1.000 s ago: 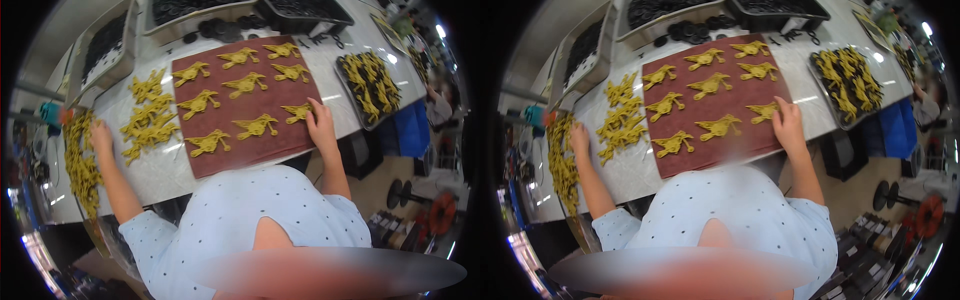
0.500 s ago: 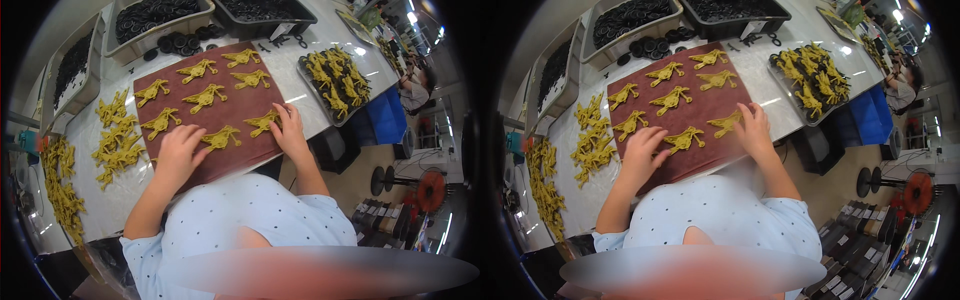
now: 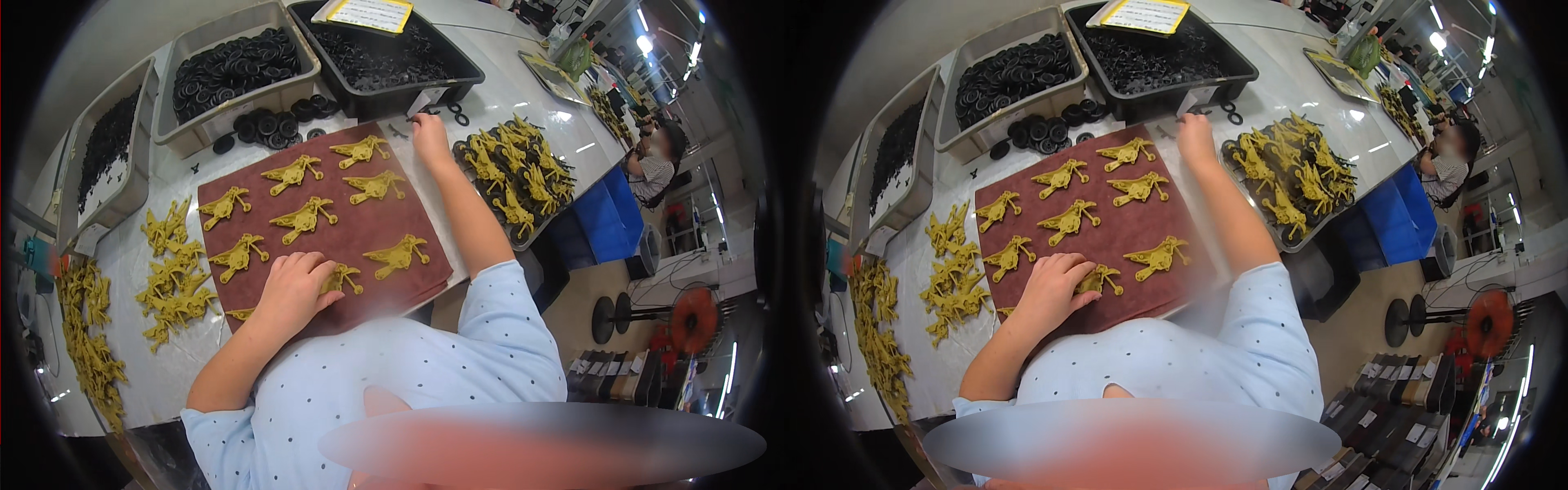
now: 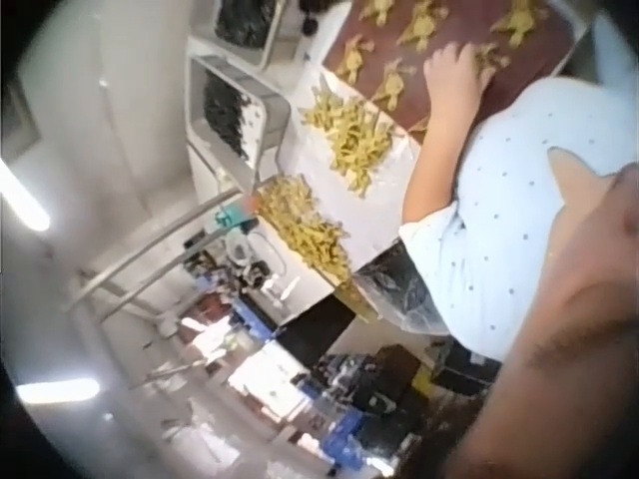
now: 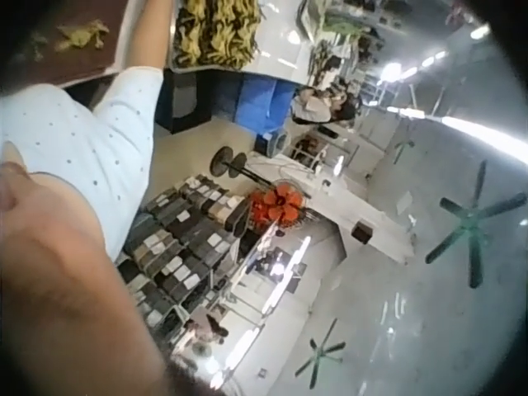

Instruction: The person attaches wheels to toy motorcycle frames and places them onto a tray. The person then arranges motorcycle frame pieces onto a mat and attaches handlebar pieces to them by hand.

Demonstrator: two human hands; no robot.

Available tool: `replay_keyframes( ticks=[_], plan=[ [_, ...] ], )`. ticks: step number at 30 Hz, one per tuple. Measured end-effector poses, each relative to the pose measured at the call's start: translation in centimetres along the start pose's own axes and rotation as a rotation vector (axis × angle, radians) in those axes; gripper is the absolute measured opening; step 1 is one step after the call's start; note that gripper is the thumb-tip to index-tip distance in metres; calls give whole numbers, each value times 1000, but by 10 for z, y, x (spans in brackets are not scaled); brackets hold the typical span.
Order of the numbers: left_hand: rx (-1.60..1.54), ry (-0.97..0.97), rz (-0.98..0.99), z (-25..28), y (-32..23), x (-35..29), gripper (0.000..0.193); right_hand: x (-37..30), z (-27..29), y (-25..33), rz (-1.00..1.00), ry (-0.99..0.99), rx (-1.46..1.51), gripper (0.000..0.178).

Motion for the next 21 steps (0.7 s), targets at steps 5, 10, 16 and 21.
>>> replay_keyframes(
  ticks=[5, 10, 16, 21],
  plan=[
    [10, -10, 49, 4, 10, 9, 34, 17, -15, -22, -226, 73, -193, 31],
    [-68, 16, 73, -3, 14, 9, 31, 7, -4, -3, -96, 211, -185, 34],
    [-122, 79, 94, -10, 22, 11, 36, 14, 10, 12, -70, 314, -175, 22],
    [-84, 25, 75, -13, 27, 6, 41, 85, 48, 74, 186, -234, 149, 19]
  ],
)
Point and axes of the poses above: each hand's wrist, its own x-axis towards the middle knuckle, its own z-axis out of the back of the hand, y = z × x, the point moved 8 cm from there along x, towards the middle knuckle, and after that the axes turned 9 degrees about -y, right-handed, at the moved point
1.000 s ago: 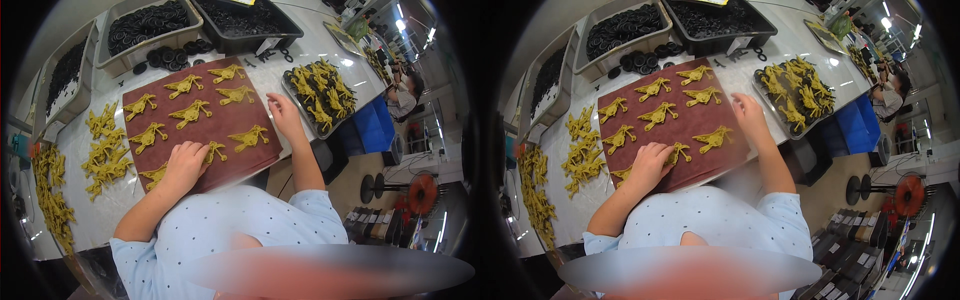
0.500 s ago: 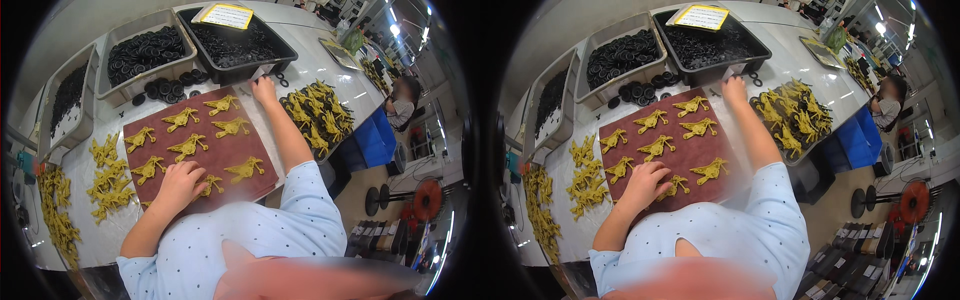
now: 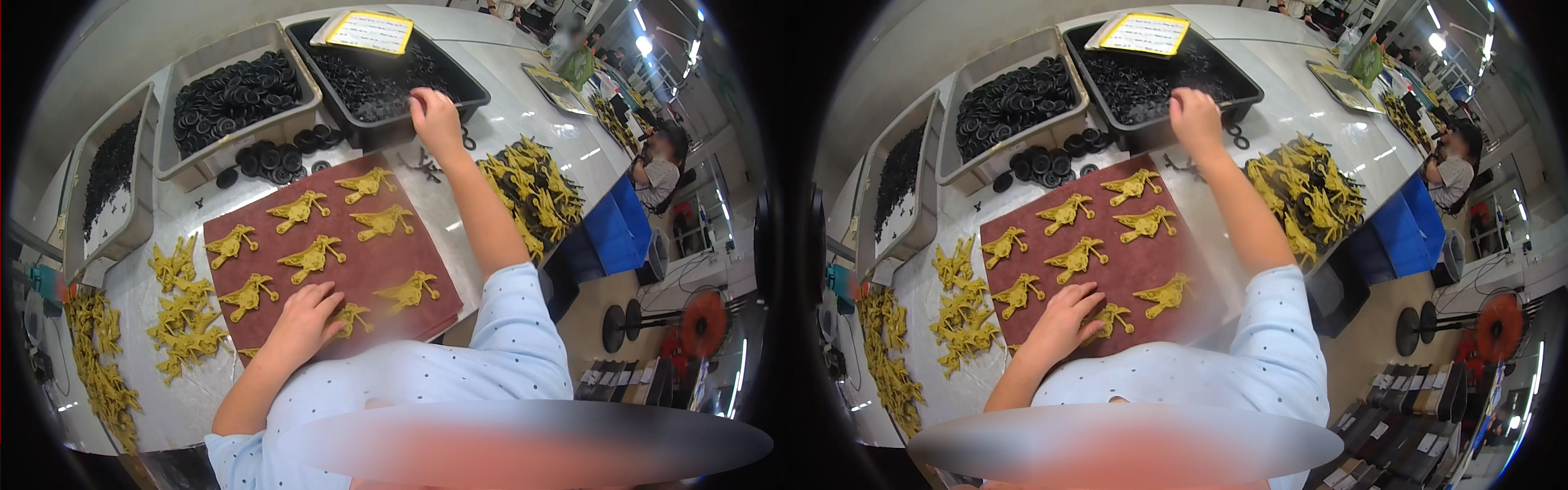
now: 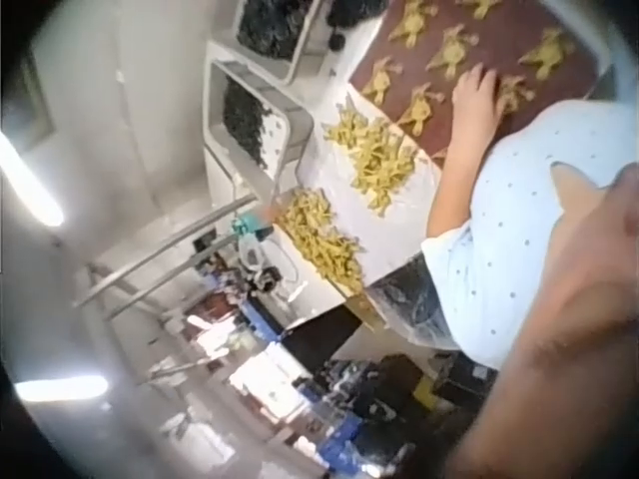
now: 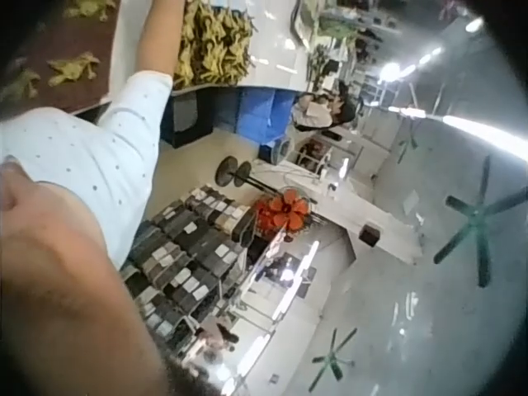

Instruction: The person attaches wheels to toy motorcycle frames and places them onto a tray. The person then arranges motorcycle frame pieces onto a mat and attaches handlebar pieces to them by hand.

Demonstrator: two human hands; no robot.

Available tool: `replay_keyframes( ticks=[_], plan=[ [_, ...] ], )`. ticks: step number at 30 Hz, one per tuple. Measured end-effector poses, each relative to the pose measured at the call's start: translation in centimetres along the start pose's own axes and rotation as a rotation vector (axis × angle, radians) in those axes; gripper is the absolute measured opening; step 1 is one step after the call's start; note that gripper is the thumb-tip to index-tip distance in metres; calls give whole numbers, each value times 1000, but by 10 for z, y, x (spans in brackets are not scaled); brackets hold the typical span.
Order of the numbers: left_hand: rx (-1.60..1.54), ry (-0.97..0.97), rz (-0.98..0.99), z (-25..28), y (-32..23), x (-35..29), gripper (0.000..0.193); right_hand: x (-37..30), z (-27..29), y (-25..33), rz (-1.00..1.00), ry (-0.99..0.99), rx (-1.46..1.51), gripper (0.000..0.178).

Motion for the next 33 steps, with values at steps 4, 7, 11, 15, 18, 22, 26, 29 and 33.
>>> replay_keyframes(
  ticks=[4, 7, 11, 15, 18, 22, 26, 29, 33],
  plan=[
    [-142, -14, 55, 2, 9, 3, 40, 57, -89, 14, 153, 233, 169, 28],
    [-202, -36, 27, 2, 11, 2, 36, 74, -190, -15, 175, 516, 34, 34],
    [-217, -60, 51, -6, 17, -5, 34, 58, -291, -53, 108, 869, -234, 43],
    [-303, -57, 125, -5, 31, -7, 33, 26, -296, -23, 90, 1153, -254, 49],
    [-292, -75, 125, -3, 31, -4, 32, 29, -273, -22, 96, 1192, -349, 55],
    [-307, -59, 110, 0, 29, 4, 29, 14, -243, -64, 144, 1365, -145, 58],
    [-304, -72, 107, -1, 30, 3, 29, 15, -200, -88, 75, 1461, -110, 59],
    [-307, -76, 125, -1, 30, 5, 27, 41, -164, -100, -137, 1194, -109, 85],
    [-312, -69, 140, -1, 27, 6, 25, 8, -167, -91, -55, 1421, -57, 93]
  ],
)
Point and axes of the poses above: each hand's wrist, its own x-axis towards the middle knuckle, its own z-axis out of the back of the hand, y = z × x, the point moved 8 cm from there along x, towards the middle knuckle, and after that the axes turned 9 degrees about -y, right-handed, at the moved point
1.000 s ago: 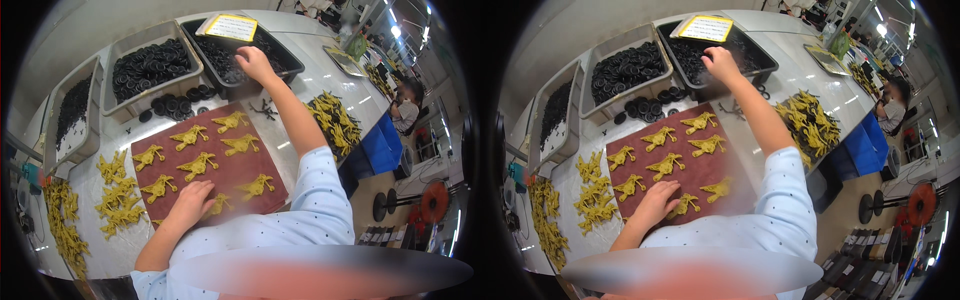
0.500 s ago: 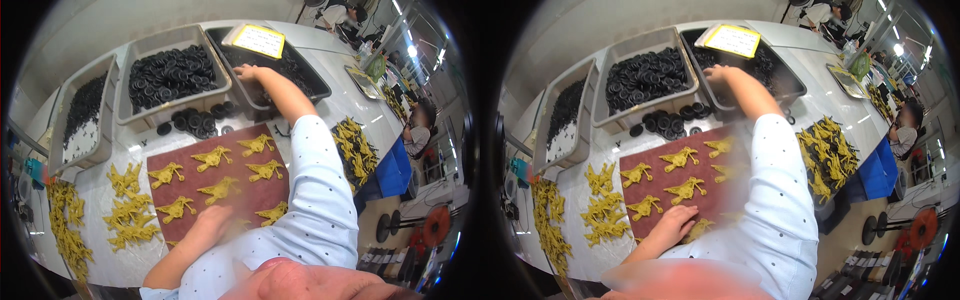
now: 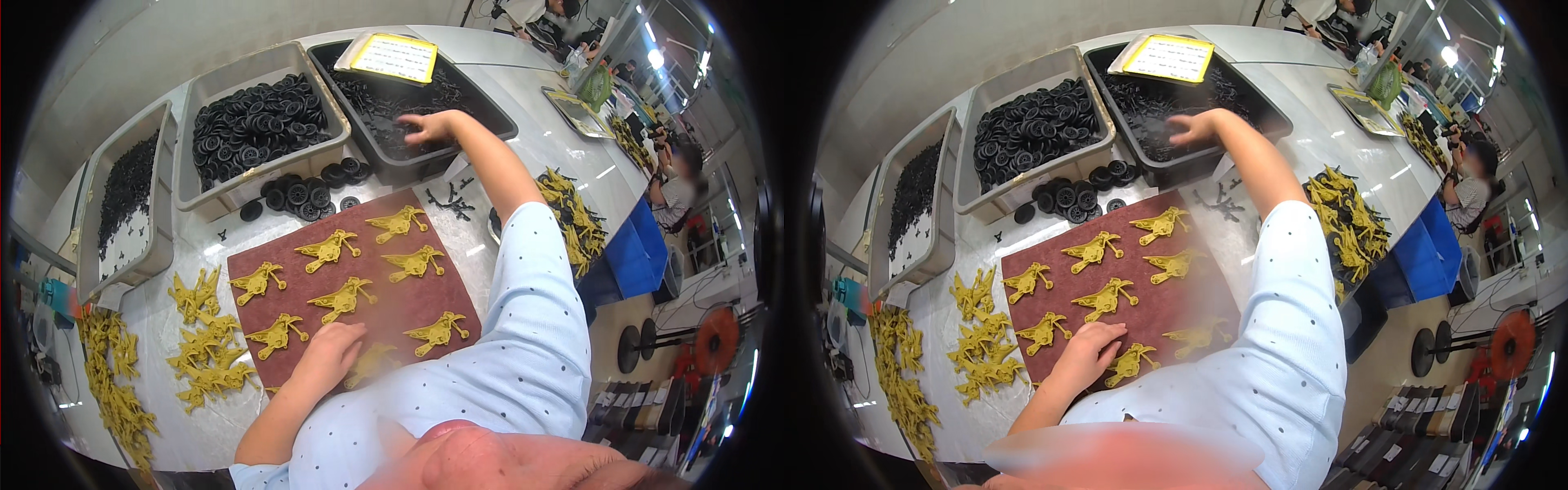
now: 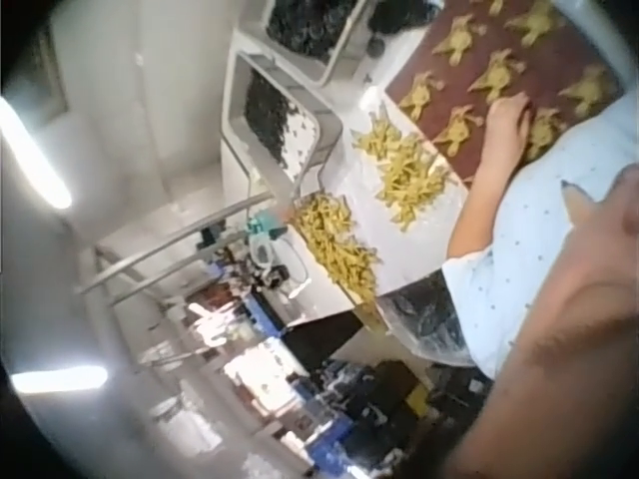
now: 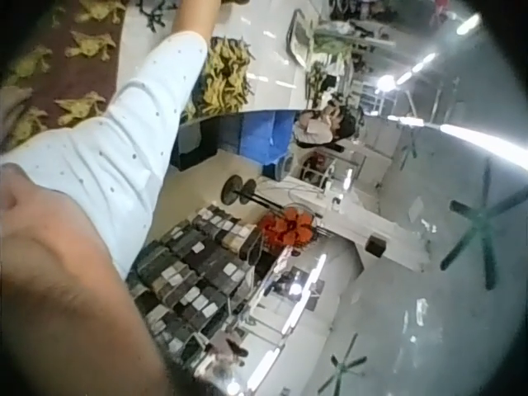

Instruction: The person attaches wheels to toy motorcycle frames and places them onto a tray. The person then arranges motorcycle frame pieces onto a mat and attaches handlebar pieces to them by hand.

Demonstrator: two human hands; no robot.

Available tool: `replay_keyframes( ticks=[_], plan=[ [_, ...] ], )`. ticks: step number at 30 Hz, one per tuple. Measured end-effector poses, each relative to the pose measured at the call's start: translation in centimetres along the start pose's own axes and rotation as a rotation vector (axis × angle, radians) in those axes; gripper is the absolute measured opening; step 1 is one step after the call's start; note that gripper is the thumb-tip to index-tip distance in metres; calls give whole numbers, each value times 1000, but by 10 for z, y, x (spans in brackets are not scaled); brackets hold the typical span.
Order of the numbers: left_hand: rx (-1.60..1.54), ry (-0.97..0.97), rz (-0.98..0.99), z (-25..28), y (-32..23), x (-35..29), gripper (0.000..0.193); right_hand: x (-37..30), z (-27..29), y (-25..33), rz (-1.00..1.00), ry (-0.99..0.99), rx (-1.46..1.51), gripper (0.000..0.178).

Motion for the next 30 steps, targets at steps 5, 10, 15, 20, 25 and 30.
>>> replay_keyframes(
  ticks=[5, 10, 15, 20, 25, 30],
  plan=[
    [0, -29, -23, 1, 0, -1, 24, -8, -9, 72, 53, 170, -159, 104],
    [18, -38, -27, 1, 2, 2, 25, 21, -22, 67, 36, -23, -298, 111],
    [25, -61, -24, 2, 3, 0, 26, 19, -27, 62, -43, -31, -188, 104],
    [26, -62, -22, 2, 4, 1, 25, 18, -27, 59, -50, -44, -206, 100],
    [28, -87, -28, 4, 6, 0, 24, 18, -24, 72, 27, -117, -168, 95],
    [2, -88, -32, 2, 8, 2, 24, 12, -18, 66, 90, -138, -22, 86]
  ],
)
Point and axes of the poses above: each hand's wrist, its own x-axis towards the middle knuckle, its own z-axis out of the back of the hand, y = z × x, the point moved 8 cm from there along x, towards the middle knuckle, and after that the axes turned 9 degrees about -y, right-handed, at the moved point
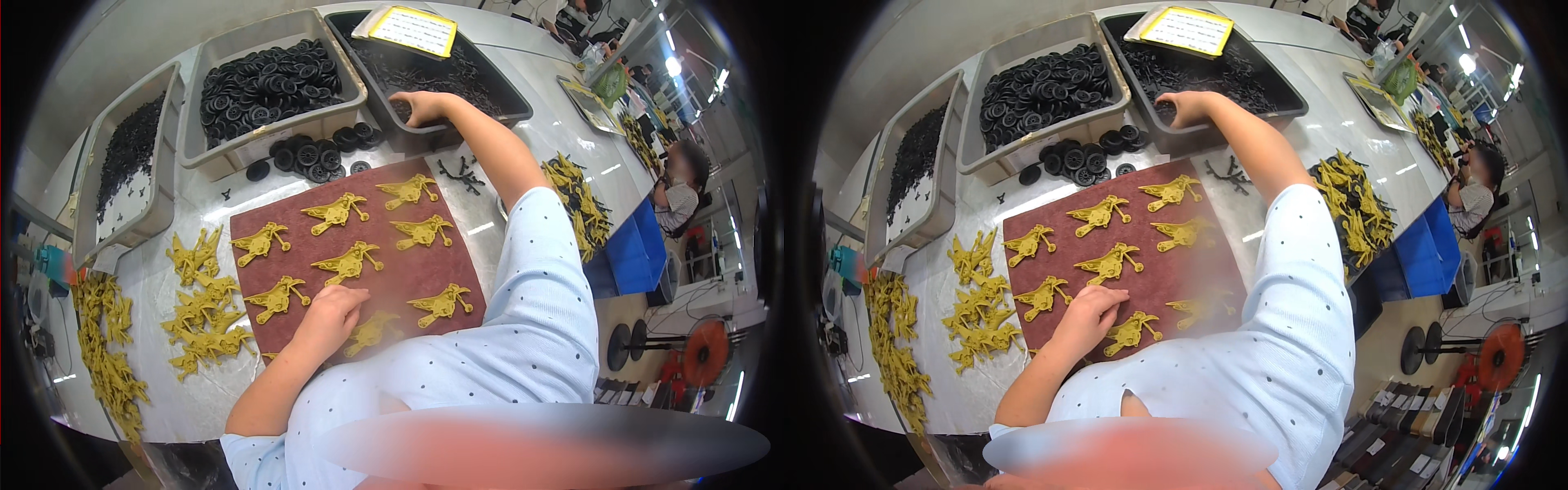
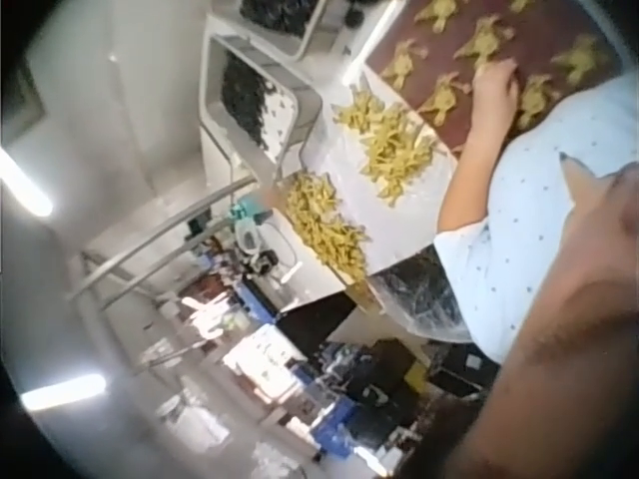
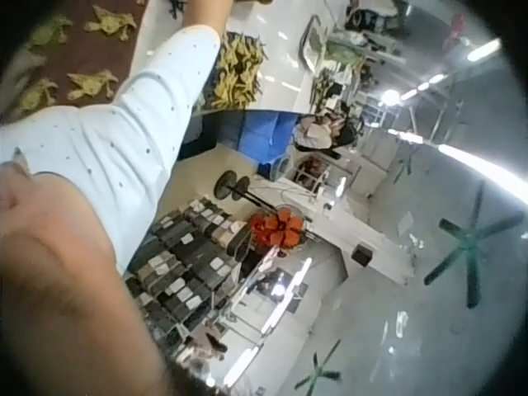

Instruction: The person attaches wheels to toy motorcycle frames and places them onto a tray. The person then arranges motorcycle frame pieces onto a mat and attaches handlebar pieces to them by hand.

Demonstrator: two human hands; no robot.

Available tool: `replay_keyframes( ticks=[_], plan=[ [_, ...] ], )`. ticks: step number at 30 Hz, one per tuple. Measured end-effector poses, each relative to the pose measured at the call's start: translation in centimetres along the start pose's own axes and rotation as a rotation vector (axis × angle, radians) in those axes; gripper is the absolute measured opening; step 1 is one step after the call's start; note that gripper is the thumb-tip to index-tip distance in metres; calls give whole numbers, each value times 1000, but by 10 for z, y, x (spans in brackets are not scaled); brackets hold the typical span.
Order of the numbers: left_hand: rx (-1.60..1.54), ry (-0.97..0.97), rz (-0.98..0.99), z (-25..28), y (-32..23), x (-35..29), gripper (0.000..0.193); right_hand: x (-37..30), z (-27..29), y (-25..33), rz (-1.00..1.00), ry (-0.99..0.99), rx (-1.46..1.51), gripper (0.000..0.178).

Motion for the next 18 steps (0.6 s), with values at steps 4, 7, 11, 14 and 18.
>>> replay_keyframes(
  ticks=[4, 7, 11, 14, 18],
  plan=[
    [-1, 0, -15, 0, -1, -2, 25, -3, 7, -2, -32, 46, 163, 81],
    [-2, 0, 0, 0, 3, -3, 26, -2, 9, 0, -35, 61, 260, 77],
    [-3, -1, -6, -1, 3, -3, 25, -11, 35, -7, -36, -118, 432, 62],
    [-4, 8, 4, -1, 4, -3, 25, -26, 61, -15, -84, -174, 707, 64],
    [0, 0, 1, -1, 3, -2, 25, -56, 102, -15, -102, -294, 647, 61]
  ],
)
Point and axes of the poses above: each hand's wrist, its own x-axis towards the middle knuckle, its own z-axis out of the back of the hand, y = z × x, the point moved 8 cm from there along x, towards the middle knuckle, and after that the axes turned 9 degrees about -y, right-handed, at the moved point
